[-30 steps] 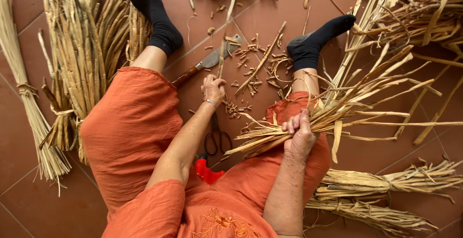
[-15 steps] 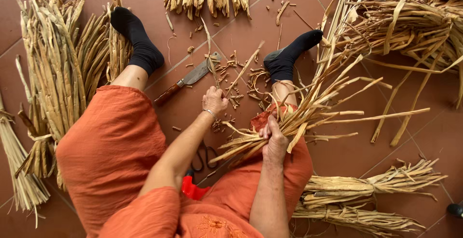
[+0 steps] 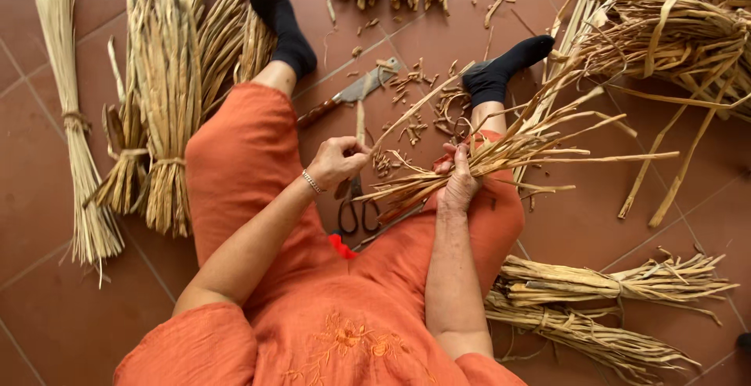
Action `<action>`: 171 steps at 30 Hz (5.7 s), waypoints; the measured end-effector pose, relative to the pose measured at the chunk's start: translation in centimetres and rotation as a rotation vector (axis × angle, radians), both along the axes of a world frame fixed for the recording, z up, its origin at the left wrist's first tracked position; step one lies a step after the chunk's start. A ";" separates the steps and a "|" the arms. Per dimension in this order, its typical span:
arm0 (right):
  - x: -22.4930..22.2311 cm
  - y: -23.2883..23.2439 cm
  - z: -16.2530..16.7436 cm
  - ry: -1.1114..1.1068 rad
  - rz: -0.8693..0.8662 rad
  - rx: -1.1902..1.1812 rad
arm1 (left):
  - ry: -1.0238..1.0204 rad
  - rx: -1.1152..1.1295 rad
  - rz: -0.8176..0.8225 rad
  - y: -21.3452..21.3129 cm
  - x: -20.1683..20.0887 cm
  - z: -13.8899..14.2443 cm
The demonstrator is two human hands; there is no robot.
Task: The person sits on a tiled floor and gathers dried plant stalks into bundles. They use scissors to trim the stalks and a knife to cut or adjust the material, then tie the bundles with string. The finished bundles are placed on the floor.
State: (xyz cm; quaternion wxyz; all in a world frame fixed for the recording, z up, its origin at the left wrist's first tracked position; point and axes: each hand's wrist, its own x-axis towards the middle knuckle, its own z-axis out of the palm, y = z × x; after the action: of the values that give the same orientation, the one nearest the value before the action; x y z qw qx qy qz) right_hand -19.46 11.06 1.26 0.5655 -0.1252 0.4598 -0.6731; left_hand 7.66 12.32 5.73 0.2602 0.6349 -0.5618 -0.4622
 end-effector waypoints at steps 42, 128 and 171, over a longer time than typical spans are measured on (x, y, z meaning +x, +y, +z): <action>-0.9 6.6 2.1 -0.386 0.286 0.042 | 0.234 -0.316 -0.062 5.6 -0.1 1.7; 9.9 -6.9 9.8 0.683 0.631 -0.381 | -0.087 -0.187 -0.145 -5.2 0.4 -3.7; 7.2 0.4 10.4 -0.089 0.422 -0.195 | -0.110 -0.093 -0.297 3.9 -4.3 0.8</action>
State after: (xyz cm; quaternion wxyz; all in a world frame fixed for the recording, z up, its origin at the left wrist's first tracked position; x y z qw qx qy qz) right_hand -12.26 11.46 11.67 0.6986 -0.2425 0.3311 -0.5861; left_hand 3.31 16.20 6.50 0.1869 0.5567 -0.6836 -0.4335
